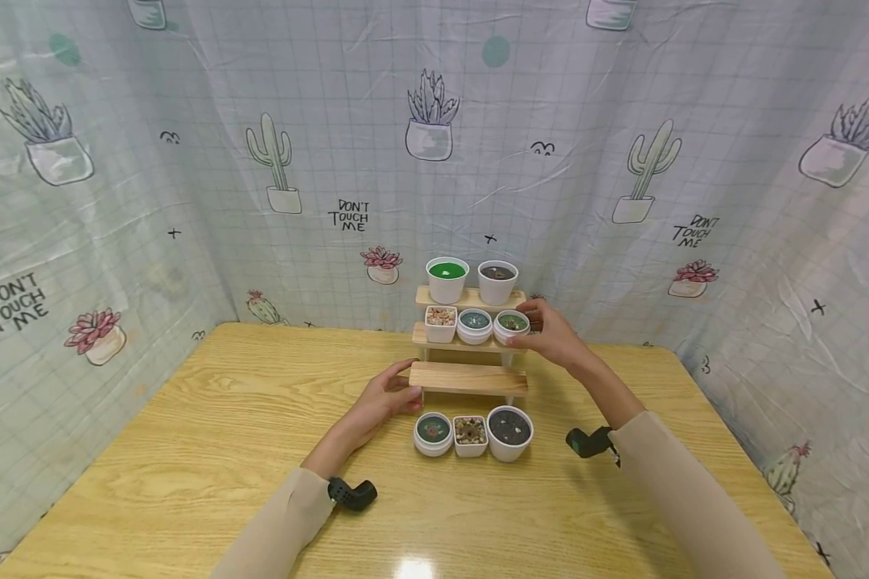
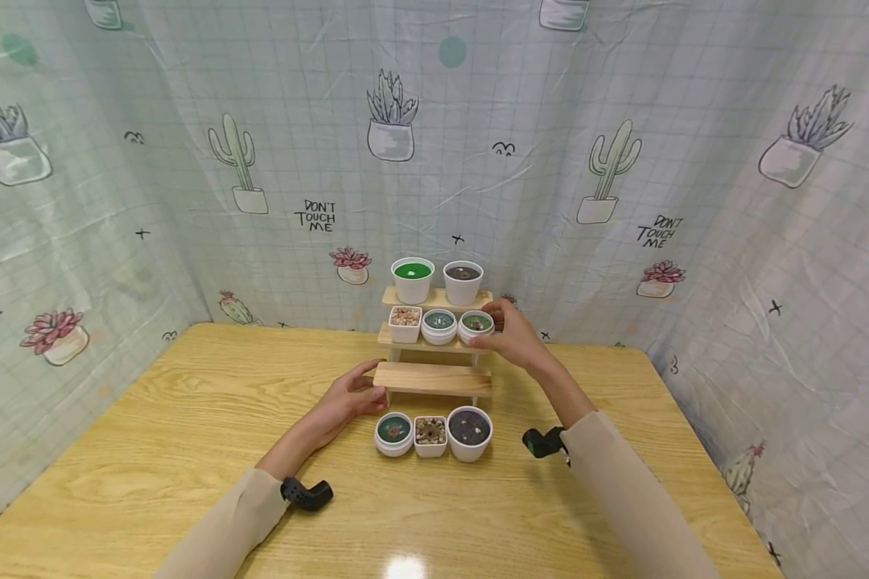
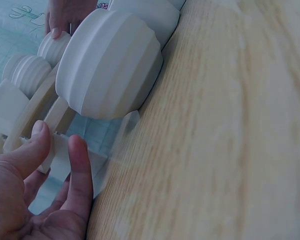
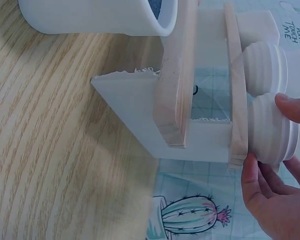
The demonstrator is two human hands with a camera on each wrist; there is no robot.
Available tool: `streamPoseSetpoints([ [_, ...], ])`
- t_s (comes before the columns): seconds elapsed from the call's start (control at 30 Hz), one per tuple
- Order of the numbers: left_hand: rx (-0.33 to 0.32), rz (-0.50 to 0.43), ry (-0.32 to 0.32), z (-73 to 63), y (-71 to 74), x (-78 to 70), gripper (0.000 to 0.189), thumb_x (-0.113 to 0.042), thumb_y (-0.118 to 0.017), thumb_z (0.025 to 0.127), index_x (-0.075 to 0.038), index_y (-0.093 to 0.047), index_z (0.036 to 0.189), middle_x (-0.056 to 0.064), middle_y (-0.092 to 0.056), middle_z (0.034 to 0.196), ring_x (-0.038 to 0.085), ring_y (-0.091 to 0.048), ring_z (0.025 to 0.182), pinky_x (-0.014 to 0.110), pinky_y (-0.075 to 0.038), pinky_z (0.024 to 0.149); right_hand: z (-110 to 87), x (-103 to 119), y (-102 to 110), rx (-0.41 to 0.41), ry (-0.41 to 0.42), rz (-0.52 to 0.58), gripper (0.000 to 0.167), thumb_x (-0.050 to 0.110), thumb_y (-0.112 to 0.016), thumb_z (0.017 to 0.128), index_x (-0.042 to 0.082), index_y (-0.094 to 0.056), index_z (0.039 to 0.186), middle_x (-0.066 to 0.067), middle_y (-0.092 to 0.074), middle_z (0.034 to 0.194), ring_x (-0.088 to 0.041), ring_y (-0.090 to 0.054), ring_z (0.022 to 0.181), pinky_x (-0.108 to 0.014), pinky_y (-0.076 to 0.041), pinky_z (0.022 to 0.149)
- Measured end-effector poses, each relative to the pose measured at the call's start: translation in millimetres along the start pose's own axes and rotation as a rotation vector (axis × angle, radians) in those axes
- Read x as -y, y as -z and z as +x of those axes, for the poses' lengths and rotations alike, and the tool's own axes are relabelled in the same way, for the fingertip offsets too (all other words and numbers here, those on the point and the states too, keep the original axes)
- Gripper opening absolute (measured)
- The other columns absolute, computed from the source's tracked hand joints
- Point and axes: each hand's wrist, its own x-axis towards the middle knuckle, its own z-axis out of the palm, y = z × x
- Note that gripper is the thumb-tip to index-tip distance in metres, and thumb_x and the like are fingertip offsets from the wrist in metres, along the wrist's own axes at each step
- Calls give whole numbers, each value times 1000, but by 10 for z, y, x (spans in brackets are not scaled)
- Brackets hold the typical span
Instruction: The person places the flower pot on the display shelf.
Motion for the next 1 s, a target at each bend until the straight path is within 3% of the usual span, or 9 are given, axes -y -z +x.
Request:
streamPoseSetpoints([
  [0.23, -1, 5, 2, 0, 3, -1, 72, -7, -67, 100, -14, -30, 163, 16, -57, 125, 17, -69, 98, 29, -63, 89, -6, -14, 14, 7, 16, 11, 71, 17, -79, 90, -4, -40, 145, -30, -51, 144, -44, -53, 132, -52, -50, 109],
  [0.5, -5, 7, 7, 5, -1, 4, 71, -7, -66, 101, -16, -32, 162, 17, -56, 127, 18, -70, 98, 29, -63, 90, -93, -61, 65, 23, 38, 98, 74, 15, -79, 90, -5, -38, 149, -30, -50, 145, -45, -52, 135, -52, -49, 111],
  [1.0, 0, 18, 2, -2, -15, -7, 71, -9, -67, 101, -16, -31, 162, 16, -56, 125, 18, -69, 99, 29, -63, 90, -535, -224, 147, 31, 67, 117, 74, 10, -74, 95, -5, -31, 153, -32, -44, 150, -49, -47, 139, -61, -46, 114],
])
